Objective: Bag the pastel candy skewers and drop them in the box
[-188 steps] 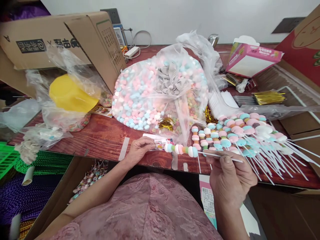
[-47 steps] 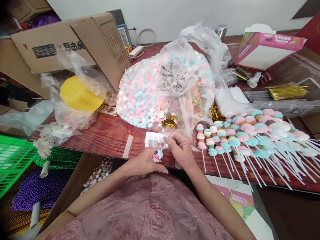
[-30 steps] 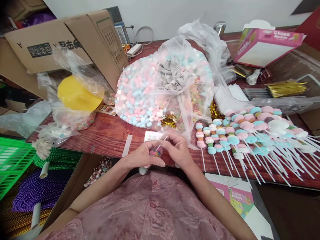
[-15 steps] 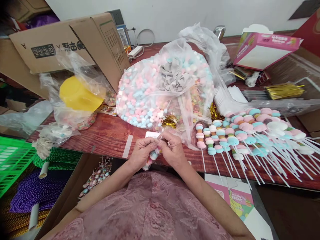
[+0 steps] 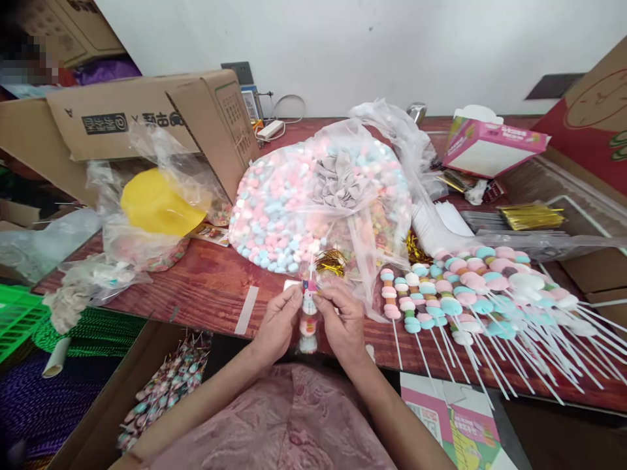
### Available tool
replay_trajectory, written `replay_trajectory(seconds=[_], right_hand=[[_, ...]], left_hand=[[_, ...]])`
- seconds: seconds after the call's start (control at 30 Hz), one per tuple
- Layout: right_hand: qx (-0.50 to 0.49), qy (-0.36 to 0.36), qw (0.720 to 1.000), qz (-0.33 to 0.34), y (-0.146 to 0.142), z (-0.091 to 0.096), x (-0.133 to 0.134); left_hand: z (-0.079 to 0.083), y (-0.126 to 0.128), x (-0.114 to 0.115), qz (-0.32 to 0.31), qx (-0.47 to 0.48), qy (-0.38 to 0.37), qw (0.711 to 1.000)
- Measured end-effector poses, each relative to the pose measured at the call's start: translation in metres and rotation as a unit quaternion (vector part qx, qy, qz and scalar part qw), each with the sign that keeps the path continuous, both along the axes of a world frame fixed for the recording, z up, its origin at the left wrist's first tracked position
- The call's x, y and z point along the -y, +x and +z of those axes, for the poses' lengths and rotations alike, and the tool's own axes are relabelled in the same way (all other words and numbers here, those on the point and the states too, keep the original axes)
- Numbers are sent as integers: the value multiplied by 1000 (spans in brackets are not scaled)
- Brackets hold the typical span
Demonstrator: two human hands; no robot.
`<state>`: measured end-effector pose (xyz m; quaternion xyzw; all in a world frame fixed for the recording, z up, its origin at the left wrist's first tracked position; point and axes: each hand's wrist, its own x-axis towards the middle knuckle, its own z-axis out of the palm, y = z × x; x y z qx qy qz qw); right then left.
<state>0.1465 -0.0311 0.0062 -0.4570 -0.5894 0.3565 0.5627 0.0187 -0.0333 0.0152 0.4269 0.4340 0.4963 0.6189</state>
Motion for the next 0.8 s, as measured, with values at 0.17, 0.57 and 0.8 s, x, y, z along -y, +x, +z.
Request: replay_trajectory(seconds=[0.17,0.57,0.8], right_hand=[[15,40,999,-11,-3,-1,-2],[53,110,988,-98,-21,-5,-9],[397,333,848,111,35,17,-15]], left_hand=[[1,-9,6,-29,-52,4,998],[-8,-1,6,2,31,-52,998],[-1,-23,2,-182,78,-138,970]])
